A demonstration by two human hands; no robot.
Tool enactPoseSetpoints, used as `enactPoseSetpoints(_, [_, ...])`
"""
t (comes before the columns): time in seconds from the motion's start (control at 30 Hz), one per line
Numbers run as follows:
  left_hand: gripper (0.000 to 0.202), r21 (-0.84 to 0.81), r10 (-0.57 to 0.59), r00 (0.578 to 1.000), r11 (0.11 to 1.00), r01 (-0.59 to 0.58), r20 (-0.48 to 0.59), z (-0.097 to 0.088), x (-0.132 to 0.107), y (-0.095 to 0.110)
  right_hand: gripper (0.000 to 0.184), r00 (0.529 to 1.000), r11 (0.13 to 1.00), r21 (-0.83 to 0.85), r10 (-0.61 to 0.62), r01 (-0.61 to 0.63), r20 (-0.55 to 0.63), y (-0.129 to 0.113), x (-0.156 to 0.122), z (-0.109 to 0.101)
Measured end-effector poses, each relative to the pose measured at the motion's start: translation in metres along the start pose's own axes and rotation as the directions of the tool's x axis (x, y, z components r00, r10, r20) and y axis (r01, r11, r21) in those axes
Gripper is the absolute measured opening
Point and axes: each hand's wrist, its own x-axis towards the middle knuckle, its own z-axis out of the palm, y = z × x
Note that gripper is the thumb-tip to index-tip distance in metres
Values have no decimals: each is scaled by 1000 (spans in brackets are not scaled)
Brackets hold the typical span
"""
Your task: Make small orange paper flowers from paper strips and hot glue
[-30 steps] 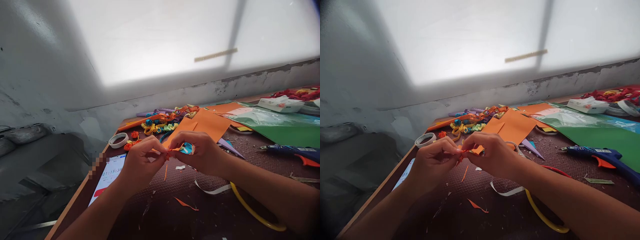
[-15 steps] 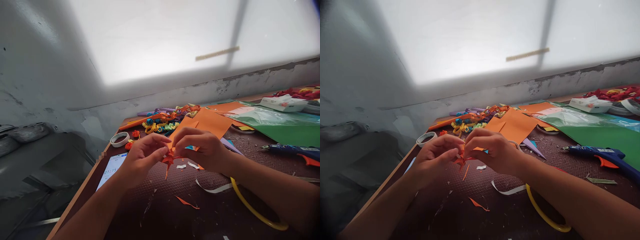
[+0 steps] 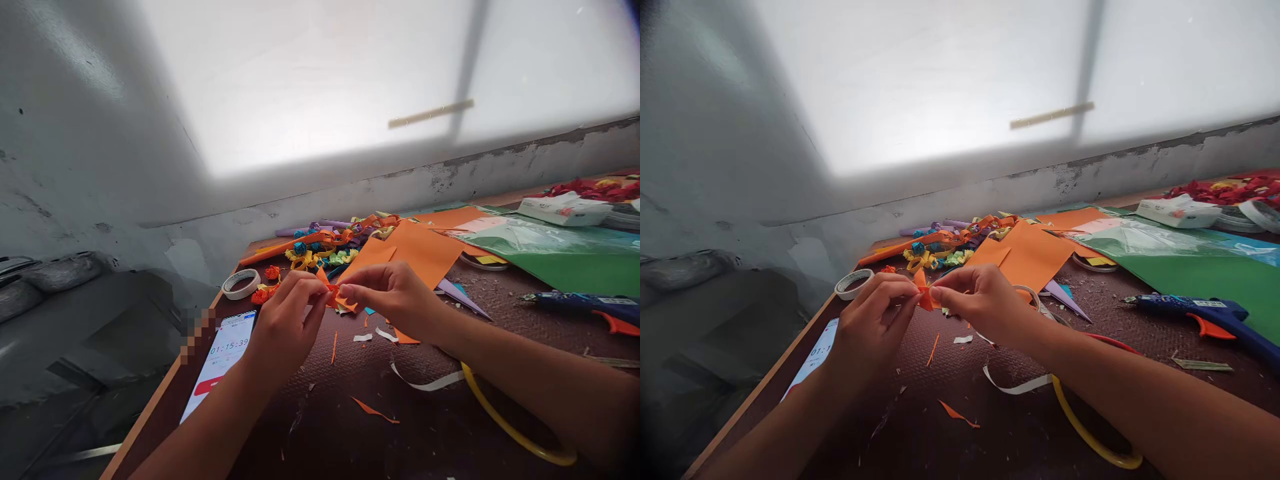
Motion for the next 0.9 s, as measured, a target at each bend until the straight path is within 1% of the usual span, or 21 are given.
enactPoseSetpoints(0.03, [11,32,37,999,999,-37,8,1,0,1,30,1000,1000,20,22,-22,8,0,0,2])
enactPoseSetpoints(0.1, [13,69,86,996,994,-88,35,2,0,3,30,998,998,27,54,-54,-15,1,0,3])
enactPoseSetpoints(0.2, [16,58,100,994,993,-103,49,6,-1,4,30,995,996,3,84,-84,-52,1,0,4])
enactPoseSetpoints(0.3, [16,0,40,999,999,-40,27,10,-3,3,29,998,999,-28,41,-43,-49,4,1,6])
enactPoseSetpoints(0.37, [14,-40,-18,1000,999,18,16,12,-3,3,29,999,1000,-13,28,-28,-31,7,2,8])
enactPoseSetpoints(0.47, [13,-66,-92,996,994,92,16,13,-4,2,29,997,996,22,82,-82,2,8,2,10])
enactPoseSetpoints(0.53, [12,-62,-106,994,992,107,13,13,-4,2,27,994,994,18,108,-108,1,7,2,11])
enactPoseSetpoints(0.63, [11,-38,-95,995,995,95,7,13,-5,2,25,995,995,-5,99,-99,-22,4,2,10])
enactPoseSetpoints(0.73, [11,-15,-64,998,998,64,4,15,-7,0,27,996,996,-3,89,-89,-19,4,2,8])
enactPoseSetpoints(0.8, [12,10,-29,1000,1000,29,-9,16,-8,-1,29,994,994,-5,108,-108,-26,5,3,8])
enactPoseSetpoints(0.9, [14,69,5,1000,998,-3,-25,18,-9,0,29,990,991,-34,125,-128,-70,6,3,11])
